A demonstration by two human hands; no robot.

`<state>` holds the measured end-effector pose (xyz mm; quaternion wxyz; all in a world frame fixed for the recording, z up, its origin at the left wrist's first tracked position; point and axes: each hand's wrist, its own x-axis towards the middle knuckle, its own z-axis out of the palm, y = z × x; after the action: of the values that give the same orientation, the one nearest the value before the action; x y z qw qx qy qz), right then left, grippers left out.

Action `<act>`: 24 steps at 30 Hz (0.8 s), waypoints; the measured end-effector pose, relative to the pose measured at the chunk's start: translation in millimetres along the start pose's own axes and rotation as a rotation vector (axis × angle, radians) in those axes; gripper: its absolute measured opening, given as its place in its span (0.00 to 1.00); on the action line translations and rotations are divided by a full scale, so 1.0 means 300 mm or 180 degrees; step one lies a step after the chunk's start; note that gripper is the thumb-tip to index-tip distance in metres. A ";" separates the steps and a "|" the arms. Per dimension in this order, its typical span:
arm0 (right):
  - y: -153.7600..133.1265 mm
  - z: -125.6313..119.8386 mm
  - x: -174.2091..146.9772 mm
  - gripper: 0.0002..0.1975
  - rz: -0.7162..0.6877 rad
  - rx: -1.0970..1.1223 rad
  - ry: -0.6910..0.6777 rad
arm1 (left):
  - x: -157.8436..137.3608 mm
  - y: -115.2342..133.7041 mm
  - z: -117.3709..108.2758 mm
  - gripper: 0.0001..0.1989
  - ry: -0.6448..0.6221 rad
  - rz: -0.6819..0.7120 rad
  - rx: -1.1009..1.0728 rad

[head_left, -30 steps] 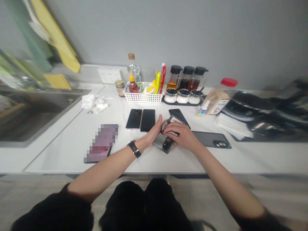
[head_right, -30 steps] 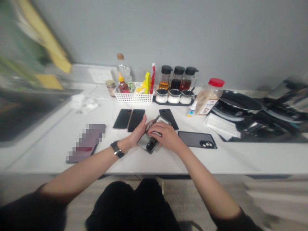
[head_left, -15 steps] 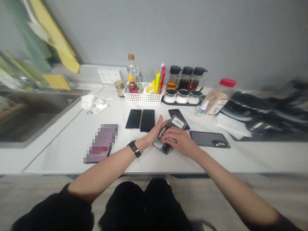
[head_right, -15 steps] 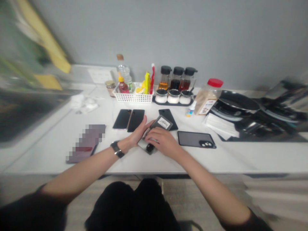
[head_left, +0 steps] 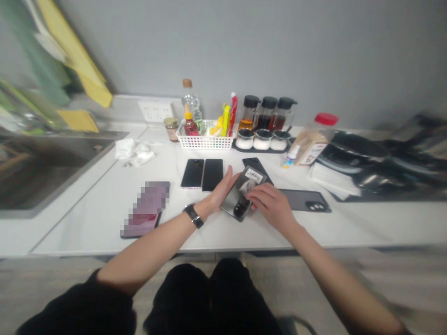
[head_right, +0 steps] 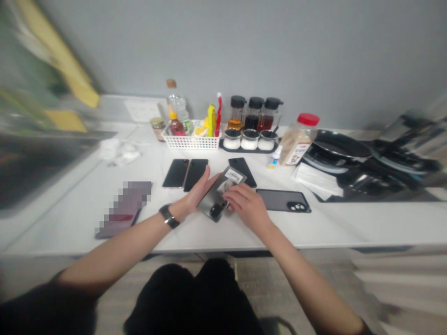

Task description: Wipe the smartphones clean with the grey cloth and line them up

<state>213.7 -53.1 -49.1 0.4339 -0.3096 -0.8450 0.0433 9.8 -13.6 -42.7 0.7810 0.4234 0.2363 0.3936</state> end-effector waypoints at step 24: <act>-0.078 -0.207 -0.172 0.46 0.3483 0.3836 0.0216 | -0.027 0.094 0.118 0.33 -0.0676 0.1656 0.3647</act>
<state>271.8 -112.9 -39.1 0.4688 -0.3932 -0.3921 0.6870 18.5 -27.6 0.5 0.3287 0.8542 0.2200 0.3375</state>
